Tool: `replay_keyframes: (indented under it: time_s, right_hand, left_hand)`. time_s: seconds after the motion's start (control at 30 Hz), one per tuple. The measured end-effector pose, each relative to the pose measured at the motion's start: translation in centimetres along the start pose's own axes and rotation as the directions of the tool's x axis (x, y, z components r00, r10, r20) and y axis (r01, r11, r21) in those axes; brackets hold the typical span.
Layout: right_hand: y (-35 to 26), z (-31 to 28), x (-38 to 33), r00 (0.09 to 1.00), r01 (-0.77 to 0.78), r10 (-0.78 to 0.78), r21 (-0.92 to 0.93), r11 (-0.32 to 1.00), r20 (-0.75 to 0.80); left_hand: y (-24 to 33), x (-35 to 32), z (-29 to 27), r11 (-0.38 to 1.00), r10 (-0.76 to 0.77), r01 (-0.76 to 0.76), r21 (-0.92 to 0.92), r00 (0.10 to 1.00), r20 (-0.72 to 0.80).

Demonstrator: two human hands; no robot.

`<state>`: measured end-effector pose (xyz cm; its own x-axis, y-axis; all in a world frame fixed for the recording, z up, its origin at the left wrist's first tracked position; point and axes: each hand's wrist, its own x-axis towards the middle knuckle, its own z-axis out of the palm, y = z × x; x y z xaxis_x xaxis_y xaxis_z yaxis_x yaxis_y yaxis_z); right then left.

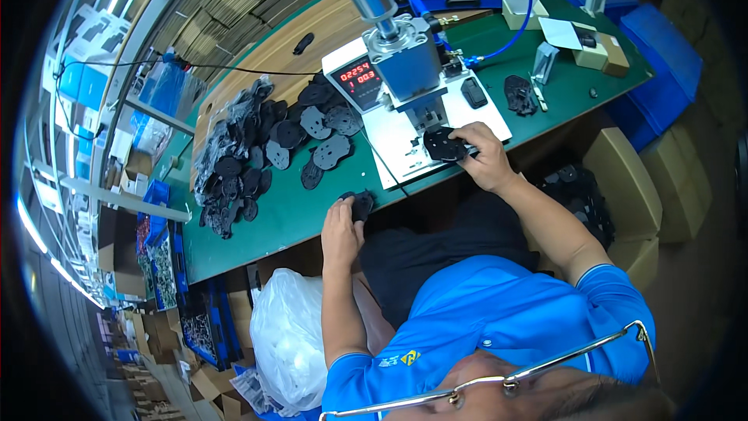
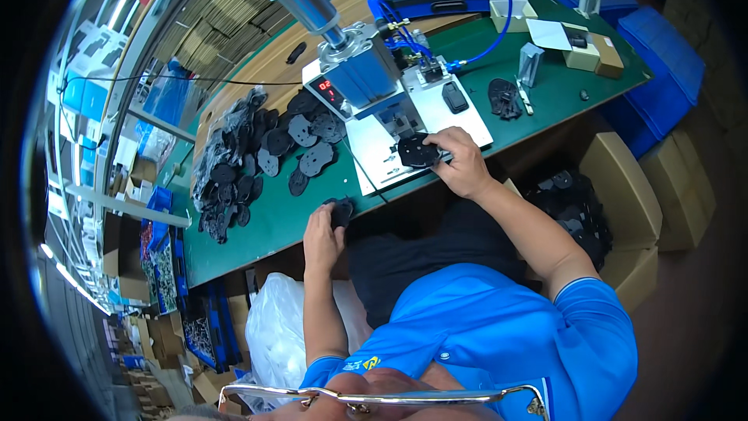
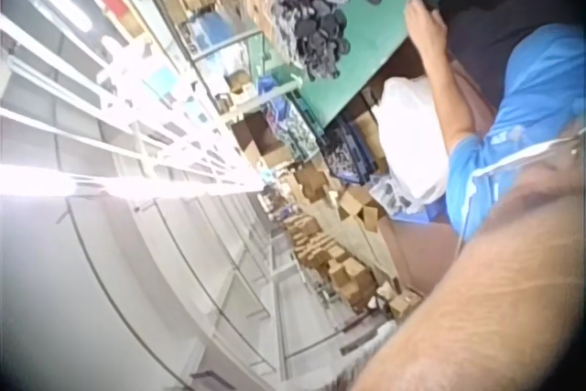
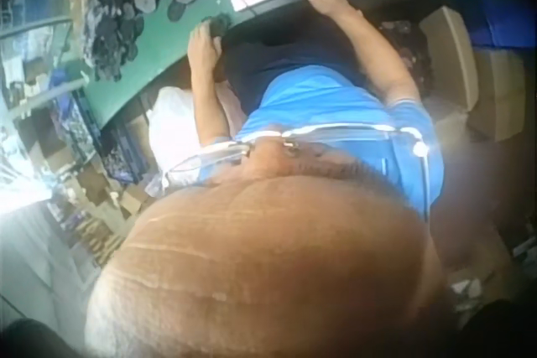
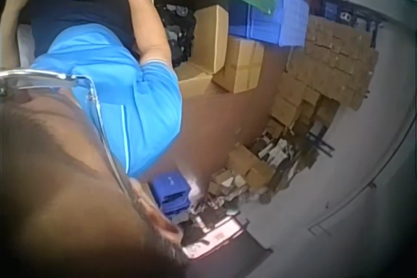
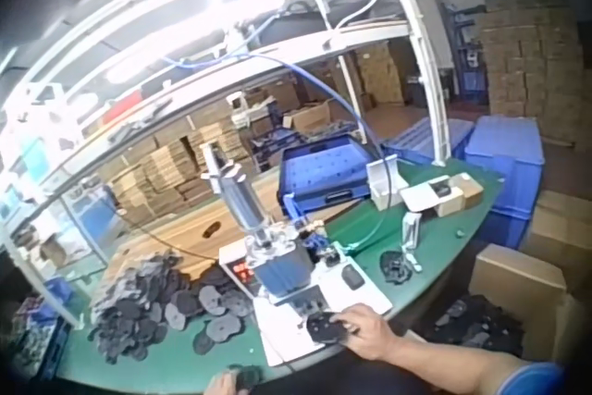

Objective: Assembling small black electronic components using a manual bench press machine.

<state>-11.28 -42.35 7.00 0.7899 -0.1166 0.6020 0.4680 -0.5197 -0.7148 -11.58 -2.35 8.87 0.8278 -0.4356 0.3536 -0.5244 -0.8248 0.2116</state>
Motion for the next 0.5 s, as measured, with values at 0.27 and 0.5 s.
replay_keyframes:
  time_s: [0.27, 0.5]
  right_hand:
    - [-1.5, -2.9, -3.8, 0.997, -0.016, 0.023, 0.091, 0.996, -0.073]
    - [1.9, -9.9, -11.3, 0.958, -0.256, 0.235, -0.118, 0.959, -0.164]
  left_hand:
    - [2.6, 2.8, 0.9, 0.998, 0.063, -0.062, 0.013, 0.956, -0.286]
    - [10.0, 7.0, 2.5, 0.847, 0.374, -0.474, -0.240, 0.853, -0.363]
